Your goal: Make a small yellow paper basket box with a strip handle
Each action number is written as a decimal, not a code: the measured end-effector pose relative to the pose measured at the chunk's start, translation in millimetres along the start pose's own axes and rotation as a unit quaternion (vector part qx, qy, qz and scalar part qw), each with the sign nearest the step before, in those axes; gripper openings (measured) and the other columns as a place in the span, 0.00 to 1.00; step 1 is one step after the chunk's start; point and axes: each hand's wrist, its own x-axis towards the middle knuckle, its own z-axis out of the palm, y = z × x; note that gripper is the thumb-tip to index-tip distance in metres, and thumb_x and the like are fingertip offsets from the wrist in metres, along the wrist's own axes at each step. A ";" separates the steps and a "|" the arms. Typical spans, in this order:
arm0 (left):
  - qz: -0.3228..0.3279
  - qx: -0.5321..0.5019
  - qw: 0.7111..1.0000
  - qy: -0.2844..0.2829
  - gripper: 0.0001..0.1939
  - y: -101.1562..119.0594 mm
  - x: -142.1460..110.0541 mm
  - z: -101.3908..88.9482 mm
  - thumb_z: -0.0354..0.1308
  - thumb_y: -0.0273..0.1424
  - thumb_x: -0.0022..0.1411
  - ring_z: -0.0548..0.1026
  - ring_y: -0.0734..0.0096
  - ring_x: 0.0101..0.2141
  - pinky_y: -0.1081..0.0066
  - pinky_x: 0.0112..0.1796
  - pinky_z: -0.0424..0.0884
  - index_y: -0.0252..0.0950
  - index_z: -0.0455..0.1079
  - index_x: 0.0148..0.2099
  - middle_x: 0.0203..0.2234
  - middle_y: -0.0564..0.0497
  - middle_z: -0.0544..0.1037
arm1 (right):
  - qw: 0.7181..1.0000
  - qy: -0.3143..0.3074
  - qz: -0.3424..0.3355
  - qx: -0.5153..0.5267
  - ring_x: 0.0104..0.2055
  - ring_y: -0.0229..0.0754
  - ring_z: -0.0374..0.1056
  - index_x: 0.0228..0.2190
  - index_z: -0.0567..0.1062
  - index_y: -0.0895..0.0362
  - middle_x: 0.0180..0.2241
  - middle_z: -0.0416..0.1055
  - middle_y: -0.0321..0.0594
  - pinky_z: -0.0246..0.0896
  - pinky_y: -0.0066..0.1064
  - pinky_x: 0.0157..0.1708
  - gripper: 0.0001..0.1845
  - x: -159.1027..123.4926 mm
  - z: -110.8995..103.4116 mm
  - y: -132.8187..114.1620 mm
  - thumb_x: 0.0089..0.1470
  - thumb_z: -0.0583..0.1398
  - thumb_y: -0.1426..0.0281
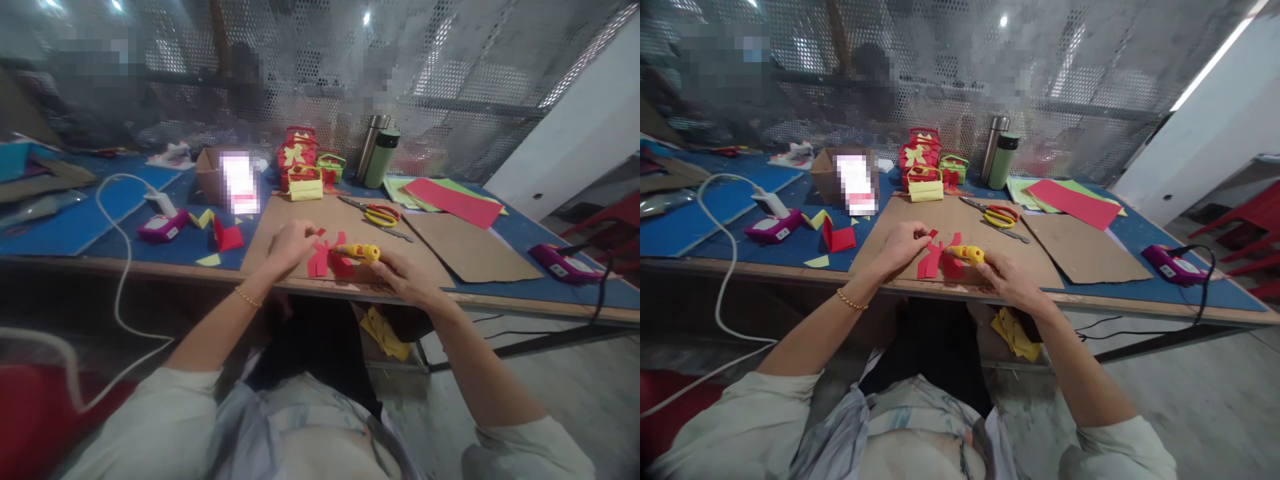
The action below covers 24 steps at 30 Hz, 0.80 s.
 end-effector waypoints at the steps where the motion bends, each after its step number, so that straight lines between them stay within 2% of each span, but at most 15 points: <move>1: 0.026 0.016 1.000 0.004 0.10 2.0 -2.6 0.6 0.58 0.33 0.67 0.76 0.62 0.36 0.61 0.41 0.70 0.39 0.80 0.38 0.36 0.46 0.83 | 1.000 0.006 0.000 0.001 0.37 0.48 0.68 0.36 0.75 0.55 0.34 0.75 0.43 0.64 0.37 0.37 0.27 0.4 0.9 -0.3 0.68 0.50 0.47; 5: 0.085 0.057 0.995 0.013 0.12 4.7 -11.7 4.2 0.57 0.31 0.69 0.77 0.62 0.38 0.59 0.45 0.71 0.38 0.82 0.42 0.39 0.45 0.83 | 1.000 0.019 -0.007 -0.006 0.34 0.46 0.66 0.34 0.73 0.54 0.31 0.73 0.41 0.62 0.35 0.35 0.26 2.6 4.6 -1.1 0.68 0.50 0.47; 8: 0.077 0.064 0.995 -0.003 0.12 4.7 -14.9 6.1 0.57 0.32 0.71 0.76 0.63 0.38 0.60 0.44 0.71 0.38 0.83 0.44 0.40 0.45 0.82 | 1.000 0.021 -0.010 -0.010 0.35 0.45 0.65 0.33 0.72 0.53 0.31 0.72 0.41 0.61 0.35 0.35 0.26 3.9 6.2 -1.7 0.68 0.50 0.47; 12: 0.063 0.102 0.992 -0.022 0.13 8.7 -16.2 6.1 0.56 0.31 0.73 0.77 0.59 0.42 0.58 0.46 0.68 0.37 0.83 0.46 0.42 0.43 0.82 | 1.000 0.016 -0.009 -0.010 0.33 0.44 0.63 0.31 0.71 0.54 0.30 0.70 0.40 0.59 0.34 0.34 0.25 3.2 6.0 -0.1 0.68 0.50 0.48; 19: 0.118 0.165 0.979 -0.004 0.12 9.5 -17.6 9.4 0.56 0.29 0.73 0.75 0.58 0.42 0.59 0.45 0.64 0.35 0.82 0.44 0.42 0.42 0.81 | 1.000 0.021 -0.001 -0.007 0.39 0.49 0.69 0.39 0.76 0.55 0.34 0.76 0.44 0.63 0.37 0.39 0.24 1.0 4.9 7.8 0.68 0.51 0.51; 24: 0.156 0.197 0.968 0.020 0.14 7.3 -19.5 11.9 0.52 0.26 0.73 0.75 0.58 0.42 0.59 0.44 0.63 0.37 0.81 0.46 0.41 0.42 0.82 | 1.000 0.016 0.003 -0.007 0.39 0.49 0.70 0.39 0.77 0.55 0.35 0.76 0.44 0.63 0.37 0.38 0.24 0.8 4.0 6.2 0.68 0.51 0.51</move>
